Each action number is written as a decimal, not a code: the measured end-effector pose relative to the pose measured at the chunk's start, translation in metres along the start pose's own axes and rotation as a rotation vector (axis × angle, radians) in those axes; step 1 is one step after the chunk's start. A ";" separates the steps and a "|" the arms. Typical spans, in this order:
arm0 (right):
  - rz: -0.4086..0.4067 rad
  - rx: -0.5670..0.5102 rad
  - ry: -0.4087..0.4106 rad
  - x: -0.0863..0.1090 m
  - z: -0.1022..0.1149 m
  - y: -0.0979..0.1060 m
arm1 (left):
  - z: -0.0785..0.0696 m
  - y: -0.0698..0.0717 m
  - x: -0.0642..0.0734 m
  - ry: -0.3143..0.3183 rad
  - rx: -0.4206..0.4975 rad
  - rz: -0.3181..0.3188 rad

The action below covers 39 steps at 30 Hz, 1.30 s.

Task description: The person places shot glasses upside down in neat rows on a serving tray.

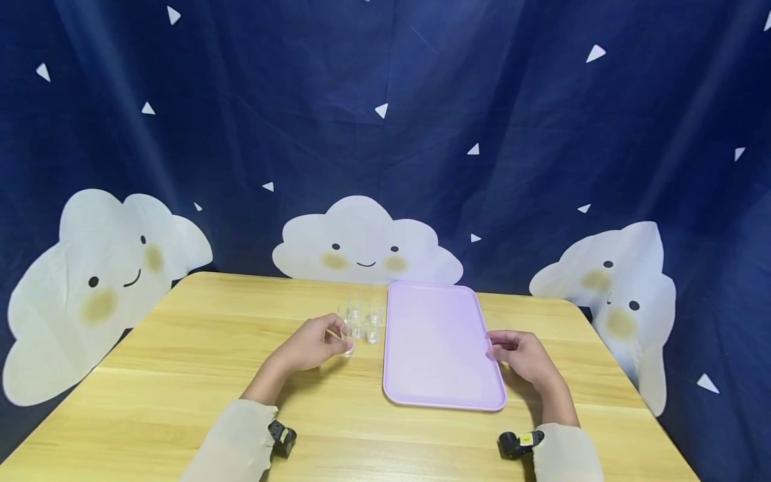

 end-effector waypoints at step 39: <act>-0.003 -0.001 -0.008 0.000 0.001 -0.001 | -0.081 -0.014 -0.076 -0.031 0.418 -0.188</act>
Point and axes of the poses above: each hand's wrist, its own x-axis away from the middle knuckle, its own y-axis out of the back of the hand, z = x × y, the point moved 7 cm from there along -x, towards the middle knuckle, and after that the axes turned 5 degrees about -x, right-handed, at the moved point
